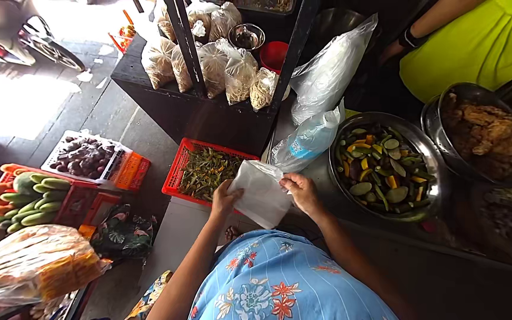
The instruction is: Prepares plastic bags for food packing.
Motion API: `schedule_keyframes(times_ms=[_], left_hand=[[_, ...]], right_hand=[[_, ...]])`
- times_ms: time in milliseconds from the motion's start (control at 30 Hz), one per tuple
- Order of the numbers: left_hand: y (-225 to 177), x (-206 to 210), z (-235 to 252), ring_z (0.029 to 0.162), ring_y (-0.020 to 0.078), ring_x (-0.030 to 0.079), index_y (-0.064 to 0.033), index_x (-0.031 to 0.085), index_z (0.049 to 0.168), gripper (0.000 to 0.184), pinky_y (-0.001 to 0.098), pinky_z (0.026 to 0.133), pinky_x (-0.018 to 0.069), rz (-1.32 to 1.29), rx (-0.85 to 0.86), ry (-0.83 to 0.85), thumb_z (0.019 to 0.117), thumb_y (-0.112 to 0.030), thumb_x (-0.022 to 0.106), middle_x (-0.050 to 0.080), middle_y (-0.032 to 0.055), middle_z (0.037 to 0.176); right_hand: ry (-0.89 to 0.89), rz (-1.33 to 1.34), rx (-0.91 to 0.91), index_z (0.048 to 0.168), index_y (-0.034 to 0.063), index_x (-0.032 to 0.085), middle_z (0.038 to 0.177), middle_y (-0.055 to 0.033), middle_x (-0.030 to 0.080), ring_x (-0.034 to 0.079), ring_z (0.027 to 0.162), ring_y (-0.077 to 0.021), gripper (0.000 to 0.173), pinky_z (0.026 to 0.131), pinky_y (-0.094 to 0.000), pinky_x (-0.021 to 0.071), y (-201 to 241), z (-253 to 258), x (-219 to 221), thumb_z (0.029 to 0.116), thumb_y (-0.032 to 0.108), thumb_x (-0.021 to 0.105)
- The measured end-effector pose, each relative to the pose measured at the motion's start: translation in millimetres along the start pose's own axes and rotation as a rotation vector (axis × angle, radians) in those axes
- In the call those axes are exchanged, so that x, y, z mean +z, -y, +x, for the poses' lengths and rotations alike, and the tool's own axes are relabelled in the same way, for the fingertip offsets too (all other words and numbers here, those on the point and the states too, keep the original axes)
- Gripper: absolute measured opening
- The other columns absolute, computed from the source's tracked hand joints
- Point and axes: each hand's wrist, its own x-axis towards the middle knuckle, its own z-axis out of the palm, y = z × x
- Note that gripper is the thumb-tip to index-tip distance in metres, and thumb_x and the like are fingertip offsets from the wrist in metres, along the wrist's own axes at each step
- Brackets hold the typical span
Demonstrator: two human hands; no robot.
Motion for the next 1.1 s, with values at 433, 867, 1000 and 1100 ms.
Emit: schedule_keyframes(times_ms=[433, 867, 1000, 1100], left_hand=[[-54.1, -160.7, -20.5, 0.074, 0.0019, 0.067, -0.0270, 0.074, 0.086, 0.031, 0.0234, 0.070, 0.0567, -0.161, 0.710, -0.171, 0.0980, -0.020, 0.047, 0.071, -0.0131, 0.081], [-194.1, -6.0, -57.0, 0.096, 0.0101, 0.067, -0.0092, 0.059, 0.140, 0.065, 0.0327, 0.087, 0.0579, 0.176, 0.708, 0.327, 0.0881, -0.042, 0.078, 0.071, 0.0019, 0.109], [-190.9, 19.7, -23.6, 0.107, 0.0111, 0.064, -0.0063, 0.067, 0.127, 0.050, 0.0308, 0.094, 0.0549, 0.115, 0.609, 0.594, 0.0850, -0.030, 0.081, 0.067, 0.0055, 0.117], [-185.9, 20.0, -23.1, 0.088, 0.0079, 0.068, -0.0024, 0.070, 0.099, 0.009, 0.0267, 0.080, 0.0578, -0.122, 0.561, 0.689, 0.0908, -0.006, 0.070, 0.072, 0.0020, 0.097]], right_hand=[[-0.127, 0.579, -0.182, 0.094, 0.0174, 0.070, 0.091, 0.0044, 0.071, 0.067, 0.092, -0.0064, 0.022, 0.092, -0.0286, 0.0561, 69.6, -20.8, -93.2, 0.1053, 0.021, 0.051], [0.275, 0.623, -0.268, 0.102, 0.0222, 0.073, 0.093, 0.0081, 0.073, 0.070, 0.088, -0.0049, 0.027, 0.082, -0.0275, 0.0608, 107.7, -24.1, -65.0, 0.1061, 0.039, 0.053], [0.378, 0.475, -0.369, 0.102, 0.0241, 0.070, 0.095, 0.0145, 0.069, 0.064, 0.089, 0.0039, 0.029, 0.079, -0.0189, 0.0551, 113.7, -28.9, -49.1, 0.0999, 0.051, 0.060], [0.318, 0.340, -0.347, 0.103, 0.0074, 0.066, 0.094, 0.0048, 0.068, 0.065, 0.088, -0.0009, 0.025, 0.080, -0.0204, 0.0570, 118.3, -34.3, -49.9, 0.0901, 0.025, 0.078]])
